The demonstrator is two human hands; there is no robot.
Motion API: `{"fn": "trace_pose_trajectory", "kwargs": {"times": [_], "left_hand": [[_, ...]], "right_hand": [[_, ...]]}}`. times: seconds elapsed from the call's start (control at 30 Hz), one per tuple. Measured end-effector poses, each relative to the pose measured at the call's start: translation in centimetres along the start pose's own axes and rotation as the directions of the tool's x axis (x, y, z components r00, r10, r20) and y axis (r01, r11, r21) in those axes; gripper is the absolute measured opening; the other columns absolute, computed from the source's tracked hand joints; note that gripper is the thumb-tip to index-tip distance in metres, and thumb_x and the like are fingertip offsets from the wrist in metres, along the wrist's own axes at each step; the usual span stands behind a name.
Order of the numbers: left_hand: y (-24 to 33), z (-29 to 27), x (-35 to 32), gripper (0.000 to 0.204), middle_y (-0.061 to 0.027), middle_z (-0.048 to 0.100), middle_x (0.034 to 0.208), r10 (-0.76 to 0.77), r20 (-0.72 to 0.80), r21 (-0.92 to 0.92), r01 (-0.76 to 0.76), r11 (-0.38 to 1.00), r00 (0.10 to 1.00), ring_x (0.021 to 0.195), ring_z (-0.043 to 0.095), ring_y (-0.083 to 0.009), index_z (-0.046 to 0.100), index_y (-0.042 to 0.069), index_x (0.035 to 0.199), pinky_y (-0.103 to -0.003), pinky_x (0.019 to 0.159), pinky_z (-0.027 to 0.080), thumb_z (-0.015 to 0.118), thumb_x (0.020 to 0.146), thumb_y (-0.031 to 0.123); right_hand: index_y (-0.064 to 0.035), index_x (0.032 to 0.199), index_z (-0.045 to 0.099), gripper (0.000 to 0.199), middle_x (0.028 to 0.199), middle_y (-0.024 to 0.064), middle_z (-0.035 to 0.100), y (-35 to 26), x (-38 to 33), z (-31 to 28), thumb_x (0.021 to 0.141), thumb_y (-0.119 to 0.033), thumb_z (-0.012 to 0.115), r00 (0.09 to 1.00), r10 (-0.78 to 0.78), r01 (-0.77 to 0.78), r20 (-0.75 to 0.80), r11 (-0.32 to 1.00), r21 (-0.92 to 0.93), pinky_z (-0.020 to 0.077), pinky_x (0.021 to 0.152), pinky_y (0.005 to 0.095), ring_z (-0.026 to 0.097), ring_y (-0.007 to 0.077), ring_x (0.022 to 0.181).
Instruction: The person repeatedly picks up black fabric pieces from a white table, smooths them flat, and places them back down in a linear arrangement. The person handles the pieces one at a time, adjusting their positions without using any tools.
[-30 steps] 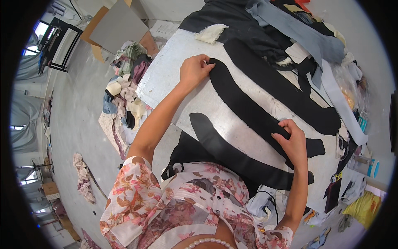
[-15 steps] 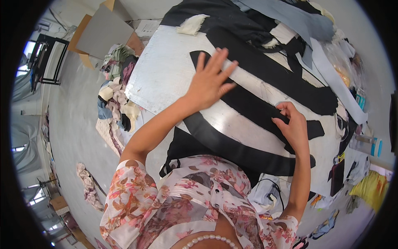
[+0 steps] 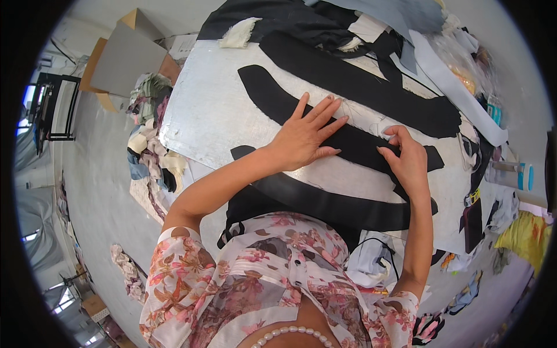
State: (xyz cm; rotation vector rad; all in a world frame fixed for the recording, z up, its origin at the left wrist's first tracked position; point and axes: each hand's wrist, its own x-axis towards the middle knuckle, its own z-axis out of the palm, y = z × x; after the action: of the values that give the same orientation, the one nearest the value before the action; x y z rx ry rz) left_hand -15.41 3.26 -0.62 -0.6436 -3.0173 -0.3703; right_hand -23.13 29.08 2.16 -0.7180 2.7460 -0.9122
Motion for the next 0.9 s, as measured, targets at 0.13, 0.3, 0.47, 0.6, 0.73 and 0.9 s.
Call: {"fn": "trace_pose_trajectory", "kwargs": {"times": [0.13, 0.3, 0.47, 0.6, 0.73, 0.9], "left_hand": [[-0.6, 0.0, -0.3, 0.072, -0.0141, 0.02, 0.161, -0.007, 0.007, 0.011, 0.007, 1.0, 1.0, 0.15, 0.016, -0.0286, 0.03, 0.008, 0.152, -0.052, 0.121, 0.009, 0.048, 0.097, 0.051], [-0.8, 0.1, -0.2, 0.074, -0.014, 0.021, 0.16, 0.0, -0.001, -0.018, 0.0, 1.0, 1.0, 0.15, 0.016, -0.0291, 0.028, 0.007, 0.152, -0.05, 0.122, 0.01, 0.047, 0.097, 0.051], [0.0, -0.5, 0.1, 0.075, -0.017, 0.021, 0.16, -0.026, 0.03, 0.023, 0.025, 0.999, 0.999, 0.15, 0.016, -0.031, 0.03, 0.006, 0.151, -0.052, 0.121, 0.01, 0.05, 0.095, 0.051], [2.8, 0.2, 2.2, 0.08, -0.0175, 0.021, 0.16, 0.175, -0.026, -0.053, -0.176, 0.983, 0.984, 0.15, 0.017, -0.0301, 0.031, 0.008, 0.152, -0.052, 0.121, 0.009, 0.055, 0.091, 0.054], [3.2, 1.7, 3.2, 0.087, -0.0145, 0.02, 0.161, 0.222, 0.047, -0.07, -0.218, 0.973, 0.974, 0.151, 0.014, -0.0272, 0.029, 0.008, 0.153, -0.05, 0.123, 0.007, 0.057, 0.088, 0.058], [3.0, 1.2, 3.0, 0.086, -0.0153, 0.021, 0.16, 0.237, 0.05, -0.048, -0.235, 0.971, 0.97, 0.15, 0.015, -0.0277, 0.031, 0.006, 0.152, -0.05, 0.122, 0.007, 0.056, 0.088, 0.059]], "right_hand": [[-0.0105, 0.107, 0.059, 0.036, 0.077, 0.0058, 0.061, 0.8, -0.3, -1.3, 0.075, -0.008, 0.076, 0.999, 0.028, -0.03, 0.037, 0.998, 0.056, 0.0464, 0.063, 0.035, 0.062, 0.0244, 0.068], [-0.0104, 0.107, 0.059, 0.036, 0.076, 0.0061, 0.061, 1.6, -0.5, -1.1, 0.076, -0.009, 0.077, 0.999, 0.019, -0.015, -0.033, 0.994, 0.113, 0.0464, 0.063, 0.0345, 0.062, 0.025, 0.067], [-0.0108, 0.107, 0.059, 0.036, 0.078, 0.0068, 0.063, 1.8, -0.4, -0.6, 0.076, -0.011, 0.077, 0.999, 0.026, -0.024, -0.04, 0.999, 0.04, 0.0473, 0.064, 0.0362, 0.064, 0.0276, 0.069], [-0.0109, 0.107, 0.059, 0.038, 0.078, 0.0073, 0.063, 1.7, -0.2, -0.7, 0.075, -0.013, 0.078, 0.999, 0.033, -0.033, -0.028, 0.999, 0.022, 0.0475, 0.065, 0.0364, 0.064, 0.0283, 0.072], [-0.007, 0.109, 0.061, 0.04, 0.075, 0.0032, 0.057, 2.6, -0.5, -2.2, 0.072, -0.005, 0.077, 0.997, 0.061, -0.064, 0.041, 0.995, 0.079, 0.0457, 0.066, 0.0293, 0.057, 0.0164, 0.069], [-0.0091, 0.108, 0.062, 0.041, 0.077, 0.0067, 0.06, 5.8, -1.1, -4.1, 0.071, -0.005, 0.078, 0.988, 0.153, -0.145, -0.028, 0.969, 0.201, 0.0481, 0.07, 0.0314, 0.061, 0.0217, 0.073]]}}
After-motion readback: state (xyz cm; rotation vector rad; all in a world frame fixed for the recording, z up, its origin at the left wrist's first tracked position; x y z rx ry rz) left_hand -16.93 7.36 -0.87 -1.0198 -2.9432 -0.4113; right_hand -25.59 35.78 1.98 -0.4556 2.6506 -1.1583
